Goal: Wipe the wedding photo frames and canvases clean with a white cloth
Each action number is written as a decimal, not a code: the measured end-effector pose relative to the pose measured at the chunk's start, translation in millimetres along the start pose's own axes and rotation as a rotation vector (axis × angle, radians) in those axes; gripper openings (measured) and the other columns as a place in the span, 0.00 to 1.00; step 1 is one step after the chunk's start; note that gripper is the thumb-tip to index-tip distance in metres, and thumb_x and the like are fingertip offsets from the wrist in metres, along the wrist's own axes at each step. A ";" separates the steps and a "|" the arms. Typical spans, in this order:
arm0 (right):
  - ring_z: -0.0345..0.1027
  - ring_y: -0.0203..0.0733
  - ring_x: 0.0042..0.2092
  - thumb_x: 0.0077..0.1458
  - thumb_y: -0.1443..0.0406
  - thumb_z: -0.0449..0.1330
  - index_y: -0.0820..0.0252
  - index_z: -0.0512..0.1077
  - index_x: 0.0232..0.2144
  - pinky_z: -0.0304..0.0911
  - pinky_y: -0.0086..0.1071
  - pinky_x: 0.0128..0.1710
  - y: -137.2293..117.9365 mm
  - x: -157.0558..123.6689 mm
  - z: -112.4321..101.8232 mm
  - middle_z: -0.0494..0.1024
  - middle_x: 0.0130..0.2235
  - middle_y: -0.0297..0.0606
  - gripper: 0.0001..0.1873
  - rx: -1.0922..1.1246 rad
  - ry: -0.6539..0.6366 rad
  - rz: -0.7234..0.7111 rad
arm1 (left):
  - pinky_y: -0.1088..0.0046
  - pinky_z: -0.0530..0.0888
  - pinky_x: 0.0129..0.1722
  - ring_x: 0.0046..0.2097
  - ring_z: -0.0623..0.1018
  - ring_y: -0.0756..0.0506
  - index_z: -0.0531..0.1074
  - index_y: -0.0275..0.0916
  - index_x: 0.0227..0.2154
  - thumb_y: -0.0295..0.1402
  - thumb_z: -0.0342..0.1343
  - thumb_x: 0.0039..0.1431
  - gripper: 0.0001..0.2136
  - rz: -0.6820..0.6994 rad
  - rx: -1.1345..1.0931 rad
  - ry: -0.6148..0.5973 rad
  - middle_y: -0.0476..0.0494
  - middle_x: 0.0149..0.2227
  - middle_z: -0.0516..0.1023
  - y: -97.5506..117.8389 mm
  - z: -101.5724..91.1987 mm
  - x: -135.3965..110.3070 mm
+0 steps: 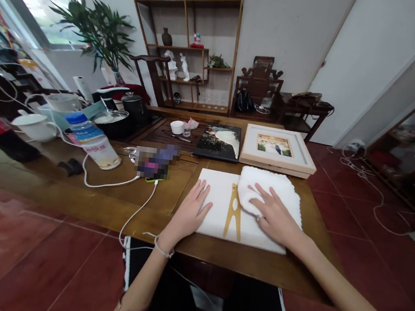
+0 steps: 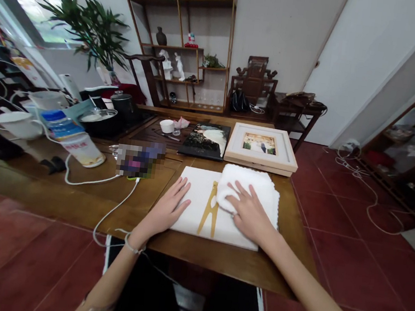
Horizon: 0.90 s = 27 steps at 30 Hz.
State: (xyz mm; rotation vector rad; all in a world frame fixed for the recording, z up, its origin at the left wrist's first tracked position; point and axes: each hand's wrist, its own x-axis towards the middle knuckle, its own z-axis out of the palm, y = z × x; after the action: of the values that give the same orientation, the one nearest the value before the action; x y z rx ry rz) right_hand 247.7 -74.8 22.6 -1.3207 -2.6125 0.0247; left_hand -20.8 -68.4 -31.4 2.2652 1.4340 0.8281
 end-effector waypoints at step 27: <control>0.43 0.61 0.64 0.47 0.77 0.51 0.64 0.69 0.49 0.42 0.59 0.60 -30.2 31.7 16.4 0.59 0.62 0.51 0.26 -0.026 -0.011 -0.004 | 0.57 0.54 0.64 0.66 0.51 0.43 0.57 0.36 0.60 0.33 0.39 0.67 0.21 0.034 -0.001 0.083 0.38 0.65 0.54 -7.5 6.2 0.1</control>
State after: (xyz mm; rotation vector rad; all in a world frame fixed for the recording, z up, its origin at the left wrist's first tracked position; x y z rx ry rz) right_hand 202.3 -66.1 15.7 -1.3278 -2.6331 -0.0028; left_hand -22.2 -64.9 -40.4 2.2851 1.4337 0.9436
